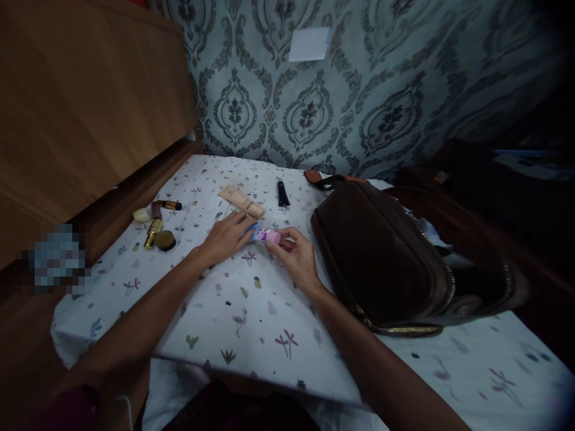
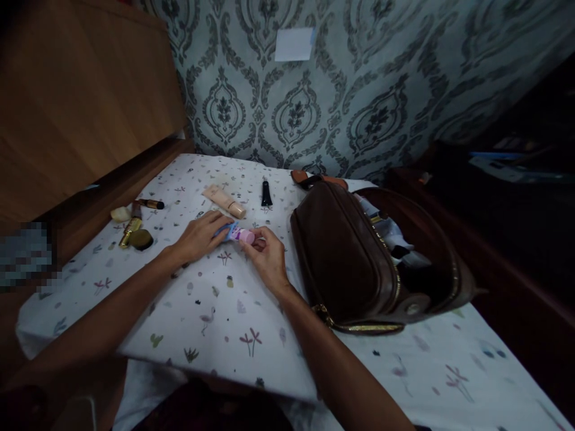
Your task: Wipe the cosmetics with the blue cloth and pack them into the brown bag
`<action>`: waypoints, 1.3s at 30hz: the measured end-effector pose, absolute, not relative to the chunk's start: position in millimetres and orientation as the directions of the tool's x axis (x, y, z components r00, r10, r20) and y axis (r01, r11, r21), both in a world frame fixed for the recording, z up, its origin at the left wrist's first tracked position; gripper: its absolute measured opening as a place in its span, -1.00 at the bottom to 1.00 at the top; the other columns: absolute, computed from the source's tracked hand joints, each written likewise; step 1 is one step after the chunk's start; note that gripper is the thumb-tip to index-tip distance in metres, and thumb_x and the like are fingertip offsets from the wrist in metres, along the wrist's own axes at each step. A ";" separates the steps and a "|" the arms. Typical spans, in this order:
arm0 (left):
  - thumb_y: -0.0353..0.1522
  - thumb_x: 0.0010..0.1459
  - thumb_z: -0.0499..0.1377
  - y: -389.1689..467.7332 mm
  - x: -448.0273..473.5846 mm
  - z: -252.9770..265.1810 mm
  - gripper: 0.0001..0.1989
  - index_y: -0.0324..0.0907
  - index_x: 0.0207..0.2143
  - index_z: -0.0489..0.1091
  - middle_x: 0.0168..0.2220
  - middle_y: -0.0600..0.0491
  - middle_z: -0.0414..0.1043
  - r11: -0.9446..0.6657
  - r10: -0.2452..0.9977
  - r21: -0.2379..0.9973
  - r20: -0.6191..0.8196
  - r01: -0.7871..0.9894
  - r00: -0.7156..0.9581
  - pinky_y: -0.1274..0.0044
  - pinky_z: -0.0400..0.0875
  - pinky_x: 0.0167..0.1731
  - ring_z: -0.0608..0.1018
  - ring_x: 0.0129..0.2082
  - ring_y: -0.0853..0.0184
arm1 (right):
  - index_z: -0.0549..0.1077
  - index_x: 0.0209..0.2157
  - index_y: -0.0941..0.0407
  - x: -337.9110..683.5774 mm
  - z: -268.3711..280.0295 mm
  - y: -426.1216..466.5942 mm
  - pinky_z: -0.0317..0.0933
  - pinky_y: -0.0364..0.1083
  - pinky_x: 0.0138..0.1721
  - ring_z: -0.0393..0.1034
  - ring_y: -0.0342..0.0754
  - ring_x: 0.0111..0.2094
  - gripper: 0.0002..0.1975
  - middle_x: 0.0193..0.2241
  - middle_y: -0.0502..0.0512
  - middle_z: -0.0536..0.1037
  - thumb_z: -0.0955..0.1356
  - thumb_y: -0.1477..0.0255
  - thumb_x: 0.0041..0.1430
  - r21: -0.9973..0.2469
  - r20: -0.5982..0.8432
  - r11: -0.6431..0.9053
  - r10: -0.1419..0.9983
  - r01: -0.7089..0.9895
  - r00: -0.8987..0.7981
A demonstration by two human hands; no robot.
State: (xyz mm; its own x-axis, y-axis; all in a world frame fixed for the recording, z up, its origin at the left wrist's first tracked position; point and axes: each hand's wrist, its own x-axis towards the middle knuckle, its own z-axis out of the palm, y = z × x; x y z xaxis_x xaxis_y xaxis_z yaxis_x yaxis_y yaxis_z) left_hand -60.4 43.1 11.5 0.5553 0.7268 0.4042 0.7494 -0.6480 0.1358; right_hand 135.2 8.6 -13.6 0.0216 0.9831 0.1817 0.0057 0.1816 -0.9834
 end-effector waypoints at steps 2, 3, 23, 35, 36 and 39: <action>-0.30 0.37 -0.03 52.6 -71.3 6.2 -0.70 -0.15 0.03 0.38 -0.11 -0.09 0.45 -0.563 0.793 0.127 0.360 0.817 0.491 0.40 0.43 -0.21 0.47 -0.06 0.14 | 0.40 -0.28 0.08 137.3 -13.2 10.4 0.42 -0.07 -0.35 0.47 -0.08 -0.44 -0.56 -0.35 0.02 0.55 0.53 0.16 -0.13 -0.984 0.177 0.177 0.984 0.006 0.018; -0.31 0.36 -0.01 56.5 -76.2 4.9 -0.72 -0.14 0.01 0.39 -0.12 -0.09 0.45 -0.522 0.821 0.135 0.347 0.842 0.453 0.40 0.43 -0.22 0.47 -0.06 0.13 | 0.41 -0.25 0.08 138.1 -13.0 11.0 0.43 -0.06 -0.35 0.47 -0.08 -0.44 -0.56 -0.31 0.04 0.55 0.53 0.17 -0.12 -0.984 0.179 0.179 0.984 0.006 0.007; -0.30 0.36 -0.04 56.2 -76.1 11.2 -0.71 -0.13 -0.21 0.48 -0.19 -0.04 0.50 -0.578 0.814 0.234 0.237 0.781 0.531 0.43 0.39 -0.26 0.50 -0.15 0.18 | 0.51 -0.14 0.04 138.5 -10.9 4.4 0.40 -0.03 -0.18 0.43 0.01 -0.16 -0.70 -0.18 0.09 0.52 0.47 0.24 0.10 -0.854 0.474 0.473 0.879 0.218 -0.049; -0.23 0.24 0.18 31.5 -47.0 27.8 -0.68 -0.11 0.02 0.40 -0.06 -0.04 0.48 -0.653 0.744 0.566 0.354 0.504 0.566 0.40 0.42 -0.06 0.53 -0.06 0.18 | 0.50 -0.15 0.10 138.3 -6.4 9.5 0.42 -0.05 -0.16 0.44 0.01 -0.10 -0.58 -0.13 0.14 0.50 0.53 0.29 -0.08 -0.948 0.309 0.318 0.936 -0.027 0.171; -0.26 0.22 0.19 30.9 -45.8 27.1 -0.70 -0.12 0.00 0.40 -0.06 -0.04 0.49 -0.646 0.750 0.588 0.370 0.487 0.548 0.40 0.42 -0.05 0.54 -0.06 0.18 | 0.52 -0.17 0.09 138.2 -7.0 10.4 0.43 -0.05 -0.15 0.44 0.01 -0.09 -0.58 -0.11 0.15 0.48 0.54 0.28 -0.10 -0.946 0.310 0.320 0.938 -0.045 0.153; -0.29 0.18 0.20 29.4 -43.0 26.9 -0.70 -0.15 -0.03 0.41 -0.11 -0.02 0.52 -0.591 0.778 0.703 0.368 0.395 0.509 0.40 0.44 -0.11 0.56 -0.13 0.19 | 0.54 -0.22 0.10 136.6 -9.6 12.2 0.43 -0.04 -0.11 0.43 0.01 -0.07 -0.58 -0.10 0.13 0.47 0.56 0.23 -0.14 -0.948 0.298 0.299 0.954 -0.109 0.025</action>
